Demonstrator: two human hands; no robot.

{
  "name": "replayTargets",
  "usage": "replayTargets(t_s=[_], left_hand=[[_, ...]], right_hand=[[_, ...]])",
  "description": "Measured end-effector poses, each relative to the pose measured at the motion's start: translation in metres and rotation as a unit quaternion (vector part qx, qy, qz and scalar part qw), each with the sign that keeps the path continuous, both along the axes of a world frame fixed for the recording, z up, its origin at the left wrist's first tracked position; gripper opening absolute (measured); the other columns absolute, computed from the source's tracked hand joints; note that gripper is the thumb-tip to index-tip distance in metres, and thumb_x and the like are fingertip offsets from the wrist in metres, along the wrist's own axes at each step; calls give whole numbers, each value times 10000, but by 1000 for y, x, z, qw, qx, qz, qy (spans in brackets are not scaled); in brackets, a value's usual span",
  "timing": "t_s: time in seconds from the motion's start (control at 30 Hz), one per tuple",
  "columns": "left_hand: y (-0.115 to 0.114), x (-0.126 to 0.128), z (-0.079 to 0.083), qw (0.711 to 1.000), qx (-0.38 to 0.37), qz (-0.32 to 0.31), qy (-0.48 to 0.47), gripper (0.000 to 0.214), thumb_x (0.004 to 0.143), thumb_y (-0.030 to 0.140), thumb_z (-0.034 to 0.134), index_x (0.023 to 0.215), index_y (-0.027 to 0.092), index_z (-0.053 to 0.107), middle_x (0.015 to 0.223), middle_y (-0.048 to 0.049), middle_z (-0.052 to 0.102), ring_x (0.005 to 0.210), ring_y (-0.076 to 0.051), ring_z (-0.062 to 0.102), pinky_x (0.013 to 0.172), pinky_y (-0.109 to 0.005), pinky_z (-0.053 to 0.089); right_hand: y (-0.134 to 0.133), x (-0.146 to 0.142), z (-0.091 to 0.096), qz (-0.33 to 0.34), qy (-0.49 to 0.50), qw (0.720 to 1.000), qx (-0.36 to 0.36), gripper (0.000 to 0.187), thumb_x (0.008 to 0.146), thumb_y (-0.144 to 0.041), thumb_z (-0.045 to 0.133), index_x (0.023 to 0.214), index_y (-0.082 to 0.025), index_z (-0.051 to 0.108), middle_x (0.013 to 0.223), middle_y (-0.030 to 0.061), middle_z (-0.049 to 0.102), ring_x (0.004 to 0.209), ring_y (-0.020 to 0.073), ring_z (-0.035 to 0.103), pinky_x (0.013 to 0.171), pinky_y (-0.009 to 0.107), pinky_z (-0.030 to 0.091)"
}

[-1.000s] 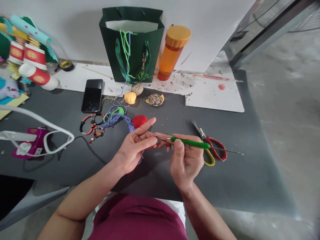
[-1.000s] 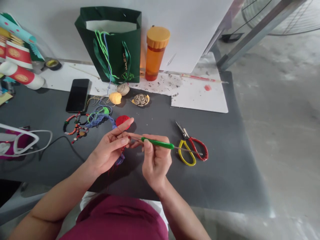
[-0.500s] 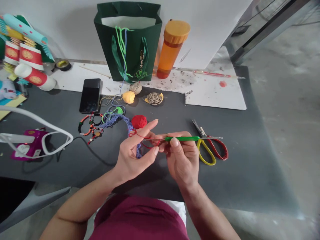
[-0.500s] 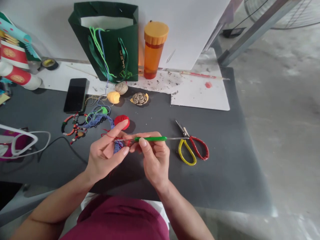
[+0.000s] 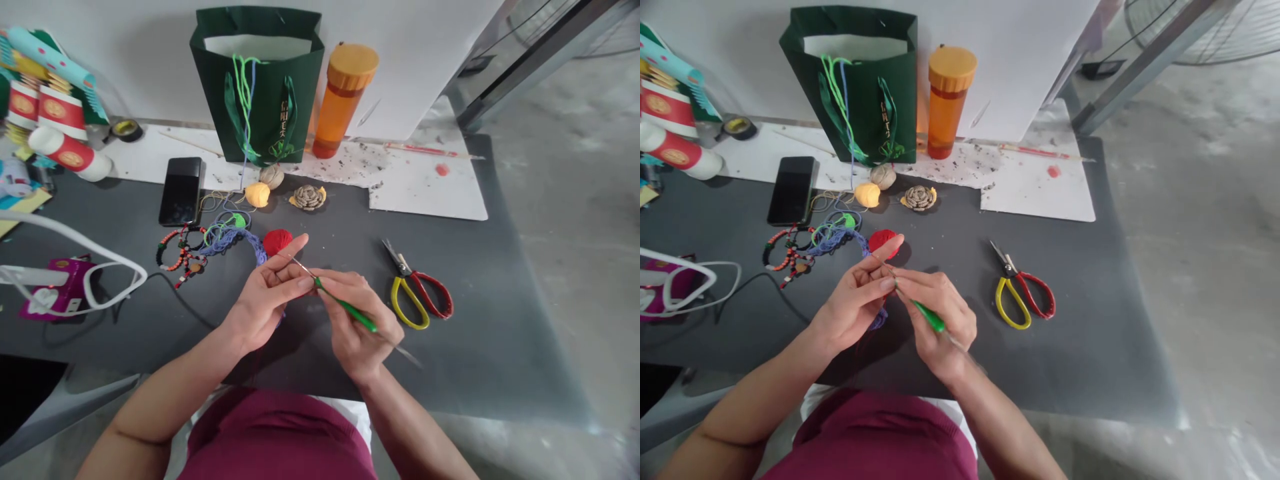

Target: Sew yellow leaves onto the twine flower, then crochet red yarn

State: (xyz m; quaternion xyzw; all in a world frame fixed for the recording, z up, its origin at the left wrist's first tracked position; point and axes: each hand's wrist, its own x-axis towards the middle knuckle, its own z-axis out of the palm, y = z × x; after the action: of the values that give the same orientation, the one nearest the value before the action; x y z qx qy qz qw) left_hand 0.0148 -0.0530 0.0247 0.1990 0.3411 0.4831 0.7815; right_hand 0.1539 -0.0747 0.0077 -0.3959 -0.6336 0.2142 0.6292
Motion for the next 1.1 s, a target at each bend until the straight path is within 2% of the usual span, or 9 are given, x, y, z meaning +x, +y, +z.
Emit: replayTargets(t_s=[0.23, 0.37, 0.47, 0.57, 0.67, 0.8, 0.87, 1.0, 1.1], left_hand=[[4, -2, 1, 1000, -19, -9, -17, 500, 650, 151, 927, 1111, 302, 806, 674, 69, 702, 638, -48, 610, 740, -211, 489], [5, -2, 1, 1000, -7, -28, -11, 466, 655, 178, 925, 1098, 270, 814, 687, 55, 699, 634, -57, 603, 718, -228, 479], [2, -1, -3, 999, 12, -35, 1, 490, 662, 215, 928, 1131, 282, 804, 758, 34, 728, 675, -85, 631, 738, -261, 491], [-2, 1, -4, 999, 39, -26, 24, 530, 695, 197, 910, 1196, 311, 777, 790, 37, 725, 687, -89, 641, 747, -270, 505], [-3, 3, -3, 998, 56, -2, 37, 511, 718, 229, 903, 1206, 311, 773, 769, 43, 701, 683, -82, 625, 737, -254, 518], [-2, 3, 2, 998, 54, 16, 18, 440, 749, 238, 878, 1174, 307, 786, 770, 37, 688, 663, -79, 605, 692, -240, 526], [-1, 1, 4, 998, 59, 4, -4, 417, 768, 215, 854, 1164, 328, 786, 746, 46, 663, 639, -72, 596, 657, -227, 517], [-3, -5, 4, 988, 131, -74, -39, 367, 788, 211, 824, 1128, 347, 796, 690, 50, 629, 582, -59, 565, 593, -206, 471], [-5, -9, 1, 964, 204, -163, -53, 256, 817, 269, 804, 1071, 306, 812, 654, 29, 639, 544, -75, 547, 573, -236, 454]], right_hand=[[-4, -1, 3, -41, 143, 977, -153, 49, 1025, -312, 569, 1024, -284, 609, 822, 6, 781, 594, 157, 711, 536, 309, 537], [2, 3, 6, 28, 232, 943, -235, 133, 1040, -397, 517, 968, -288, 544, 736, -6, 759, 565, 171, 712, 520, 312, 531], [5, 3, 5, 86, 257, 921, -278, 158, 1009, -415, 577, 949, -269, 581, 706, -14, 751, 550, 160, 689, 518, 297, 536], [3, 1, 0, 95, 253, 929, -254, 108, 969, -368, 671, 962, -263, 645, 807, -11, 780, 586, 133, 680, 552, 277, 561], [-1, -2, -1, 92, 237, 945, -207, 44, 995, -299, 642, 1013, -282, 678, 899, -3, 797, 664, 136, 707, 599, 282, 592], [-3, 0, 4, 96, 163, 973, -135, 109, 1008, -227, 597, 1046, -276, 685, 1010, 41, 795, 749, 162, 726, 617, 305, 617], [-2, 3, 5, 113, 116, 979, -127, 134, 986, -206, 619, 1076, -280, 684, 1131, 63, 767, 810, 172, 728, 629, 309, 626], [3, 13, 6, 176, 115, 954, -213, 357, 973, -296, 652, 1320, -364, 596, 1415, 64, 639, 745, 130, 690, 625, 299, 622], [9, 21, 9, 291, 100, 903, -301, 475, 989, -476, 606, 1445, -368, 532, 1374, 74, 684, 772, 155, 720, 659, 314, 628]])
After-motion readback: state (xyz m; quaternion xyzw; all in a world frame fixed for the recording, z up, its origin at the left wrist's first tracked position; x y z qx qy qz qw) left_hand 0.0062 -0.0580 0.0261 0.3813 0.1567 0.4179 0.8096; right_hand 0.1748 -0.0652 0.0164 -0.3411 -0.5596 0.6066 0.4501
